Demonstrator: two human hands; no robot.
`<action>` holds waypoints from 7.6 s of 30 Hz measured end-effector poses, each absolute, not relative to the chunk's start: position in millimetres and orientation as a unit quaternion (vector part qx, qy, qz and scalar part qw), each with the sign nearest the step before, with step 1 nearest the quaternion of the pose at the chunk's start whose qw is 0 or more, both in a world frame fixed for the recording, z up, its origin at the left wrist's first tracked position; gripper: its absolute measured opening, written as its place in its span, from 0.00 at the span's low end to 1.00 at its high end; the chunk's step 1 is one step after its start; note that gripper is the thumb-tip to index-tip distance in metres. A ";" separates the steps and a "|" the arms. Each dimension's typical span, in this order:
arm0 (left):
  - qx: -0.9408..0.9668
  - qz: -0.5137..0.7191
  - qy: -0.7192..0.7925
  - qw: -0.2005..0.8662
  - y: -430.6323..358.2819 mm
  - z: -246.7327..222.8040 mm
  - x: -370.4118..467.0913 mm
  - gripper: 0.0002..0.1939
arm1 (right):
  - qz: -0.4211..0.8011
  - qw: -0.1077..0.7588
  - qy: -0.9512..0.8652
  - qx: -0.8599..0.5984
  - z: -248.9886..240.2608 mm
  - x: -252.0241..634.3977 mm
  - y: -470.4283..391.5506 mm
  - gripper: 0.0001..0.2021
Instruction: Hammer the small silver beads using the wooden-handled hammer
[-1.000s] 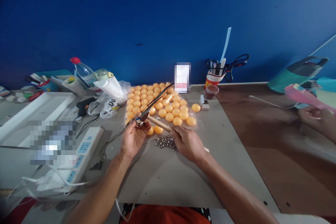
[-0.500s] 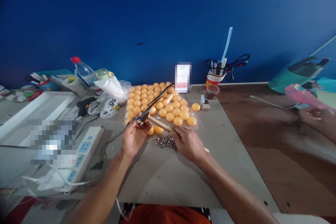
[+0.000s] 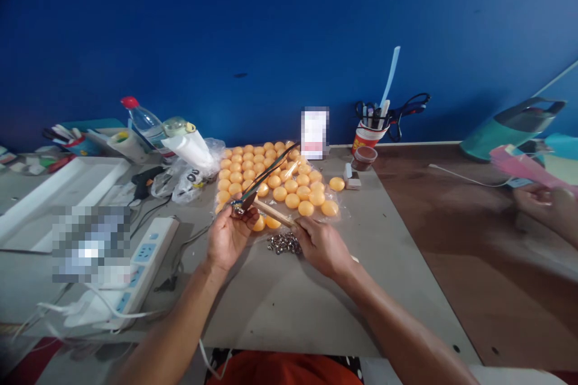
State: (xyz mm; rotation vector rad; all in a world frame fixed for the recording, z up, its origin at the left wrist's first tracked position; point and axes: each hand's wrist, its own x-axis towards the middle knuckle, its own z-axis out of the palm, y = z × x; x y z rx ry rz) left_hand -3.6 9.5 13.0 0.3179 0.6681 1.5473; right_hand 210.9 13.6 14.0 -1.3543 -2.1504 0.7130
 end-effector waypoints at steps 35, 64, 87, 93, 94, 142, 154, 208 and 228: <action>0.100 0.693 0.302 0.647 13.2 6.7 -4.2 0.18 | 0.239 0.235 -0.802 -0.495 13.8 211.3 10.5 0.13; 0.106 0.653 0.259 0.704 8.2 16.7 -5.8 0.19 | 0.246 0.257 -0.796 -0.489 10.1 212.6 11.6 0.13; 0.124 0.630 0.239 0.728 6.6 16.6 -6.3 0.19 | 0.243 0.300 -0.792 -0.474 13.4 214.0 13.4 0.13; 0.129 0.632 0.241 0.725 6.9 16.1 -6.3 0.18 | 0.236 0.286 -0.796 -0.479 12.3 213.3 13.5 0.12; 0.132 0.628 0.241 0.728 6.8 16.3 -6.0 0.19 | 0.240 0.290 -0.794 -0.478 12.3 213.2 13.4 0.13; 0.224 0.650 0.317 0.654 0.2 19.1 3.9 0.13 | -0.016 0.252 -0.762 -0.597 -22.3 213.9 35.1 0.13; 0.225 0.639 0.323 0.661 1.5 16.4 4.2 0.14 | -0.025 0.225 -0.780 -0.583 -22.9 209.3 37.3 0.16; 0.169 0.608 0.318 0.707 -1.6 17.1 10.0 0.18 | 0.228 0.368 -0.810 -0.394 -5.0 203.4 18.1 0.15; 0.222 0.591 0.309 0.712 -6.5 17.8 13.5 0.19 | 0.355 0.430 -0.762 -0.330 3.6 201.3 18.7 0.12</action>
